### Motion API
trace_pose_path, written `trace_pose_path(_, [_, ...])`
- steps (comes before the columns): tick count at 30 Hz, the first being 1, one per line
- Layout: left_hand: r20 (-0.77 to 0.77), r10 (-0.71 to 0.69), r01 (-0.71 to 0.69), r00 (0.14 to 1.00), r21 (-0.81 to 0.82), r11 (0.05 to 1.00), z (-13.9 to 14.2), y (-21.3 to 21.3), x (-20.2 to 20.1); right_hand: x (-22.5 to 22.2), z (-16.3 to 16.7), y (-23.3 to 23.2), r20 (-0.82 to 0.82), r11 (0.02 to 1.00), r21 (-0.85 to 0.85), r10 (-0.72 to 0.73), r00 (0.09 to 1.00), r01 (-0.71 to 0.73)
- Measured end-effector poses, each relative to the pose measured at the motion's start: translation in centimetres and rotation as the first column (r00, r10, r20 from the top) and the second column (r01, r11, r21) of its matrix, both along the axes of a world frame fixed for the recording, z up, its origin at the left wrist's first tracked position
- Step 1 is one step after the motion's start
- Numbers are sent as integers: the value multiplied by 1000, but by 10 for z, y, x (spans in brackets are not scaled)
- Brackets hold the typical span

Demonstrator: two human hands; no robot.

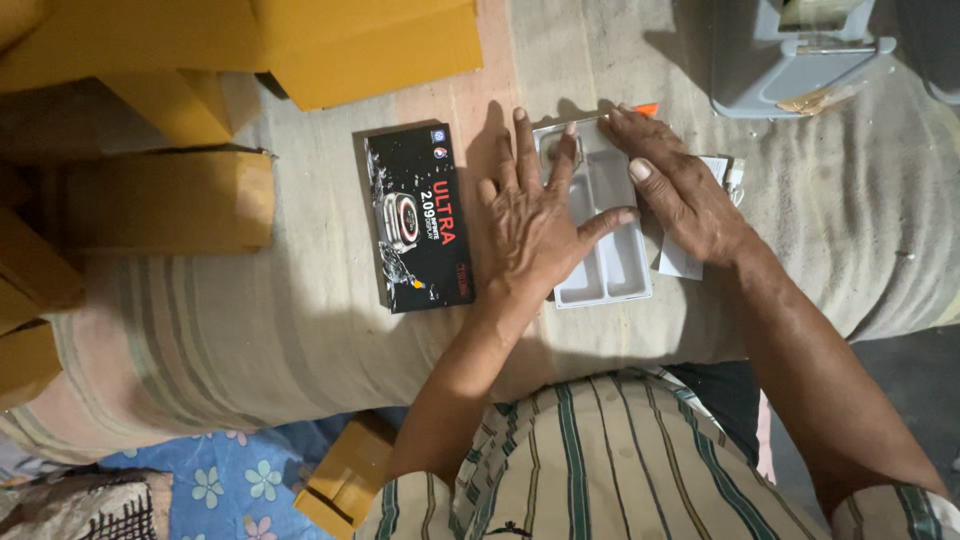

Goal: The person packs smartwatch boxes: they place the watch, orange strap, charging cable and paperwork into the white inner tray, close the tray, insert it into the black retail box, and set finished boxes aside among stacks of brown shipping boxes. They handle tape dispensers on the bed while working.

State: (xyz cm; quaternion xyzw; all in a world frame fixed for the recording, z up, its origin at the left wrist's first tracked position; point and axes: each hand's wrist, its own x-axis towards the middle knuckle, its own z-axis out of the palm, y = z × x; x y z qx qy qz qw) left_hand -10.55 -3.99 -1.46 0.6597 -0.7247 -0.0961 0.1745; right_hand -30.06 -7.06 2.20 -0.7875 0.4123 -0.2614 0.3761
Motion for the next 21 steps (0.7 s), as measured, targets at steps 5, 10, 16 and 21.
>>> trace_pose_path(5, [-74, -12, 10, 997, -34, 999, -8, 5, -6, 2, -2, 0, 11, 998, 47, -32, 999, 31])
trace_pose_path(10, [-73, -6, 4, 997, -24, 1000, -4, 8, -6, 7, 13, 17, 88, 965, 200, -188, 978, 168])
trace_pose_path(16, [-98, -21, 19, 995, -19, 1000, 9, 22, -4, 25, 16, 58, 132, 986, 81, -153, 979, 143])
trace_pose_path(21, [-148, 6, -3, 989, 20, 1000, 9, 22, -6, 37, 6, 55, -137, 984, -144, -128, 982, 108])
